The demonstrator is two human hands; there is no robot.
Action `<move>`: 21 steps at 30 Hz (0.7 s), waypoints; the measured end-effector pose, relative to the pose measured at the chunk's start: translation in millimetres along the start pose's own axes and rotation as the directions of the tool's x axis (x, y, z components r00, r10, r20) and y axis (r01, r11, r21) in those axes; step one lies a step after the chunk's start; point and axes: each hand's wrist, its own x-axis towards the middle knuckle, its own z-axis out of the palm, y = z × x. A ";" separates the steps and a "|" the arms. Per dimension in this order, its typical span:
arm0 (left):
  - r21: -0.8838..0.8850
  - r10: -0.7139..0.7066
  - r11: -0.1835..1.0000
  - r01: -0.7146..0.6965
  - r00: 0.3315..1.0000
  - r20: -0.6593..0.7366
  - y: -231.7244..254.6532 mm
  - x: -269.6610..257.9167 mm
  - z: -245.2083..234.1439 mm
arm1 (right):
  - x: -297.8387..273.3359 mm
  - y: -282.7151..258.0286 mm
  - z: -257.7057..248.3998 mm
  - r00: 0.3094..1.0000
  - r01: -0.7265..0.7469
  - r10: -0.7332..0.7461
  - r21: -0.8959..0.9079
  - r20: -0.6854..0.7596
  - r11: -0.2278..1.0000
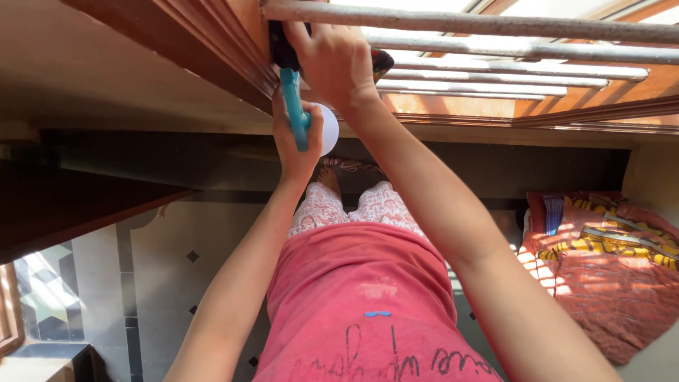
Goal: The person is cleaning the wooden frame and metal grill of a window using a spray bottle and a cloth.
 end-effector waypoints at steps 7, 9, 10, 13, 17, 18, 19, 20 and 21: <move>0.062 0.023 0.998 -0.023 1.000 -0.001 0.1 5.5 3.7 | -10.8 27.6 -14.8 0.999 -0.034 0.034 -0.069 0.003 0.997; 0.075 0.035 0.997 -0.035 0.999 0.000 0.2 2.5 -0.1 | -19.5 33.2 -21.1 0.997 -0.054 0.059 -0.082 0.053 0.995; 0.051 -0.006 0.999 0.006 1.000 0.002 0.3 1.1 -1.6 | -22.6 35.5 -25.0 0.997 -0.056 0.060 -0.092 0.048 0.994; 0.045 -0.001 0.999 0.000 1.000 0.006 9.5 2.3 -6.8 | -19.7 27.4 -39.4 0.996 -0.068 0.072 -0.065 0.053 0.996; 0.016 -0.096 0.995 0.096 0.995 -0.008 20.2 5.9 -8.0 | -4.5 -2.4 -39.9 0.993 -0.115 0.117 0.169 0.000 0.979; 0.017 -0.096 0.995 0.096 0.995 -0.007 19.2 7.0 -8.1 | -2.0 -6.2 -35.7 0.993 -0.116 0.118 0.169 -0.001 0.979; 0.092 0.071 0.993 -0.071 0.997 -0.001 18.6 5.4 -8.4 | -1.8 -10.8 -32.4 0.995 -0.096 0.099 0.158 -0.015 0.983; 0.163 0.235 0.958 -0.236 0.972 0.023 17.9 3.7 -8.2 | -1.7 -15.0 -29.3 0.996 -0.075 0.080 0.147 -0.030 0.986; 0.162 0.235 0.958 -0.236 0.972 0.026 16.6 4.3 -7.3 | -7.5 -8.0 -25.5 0.996 -0.079 0.084 0.146 -0.030 0.986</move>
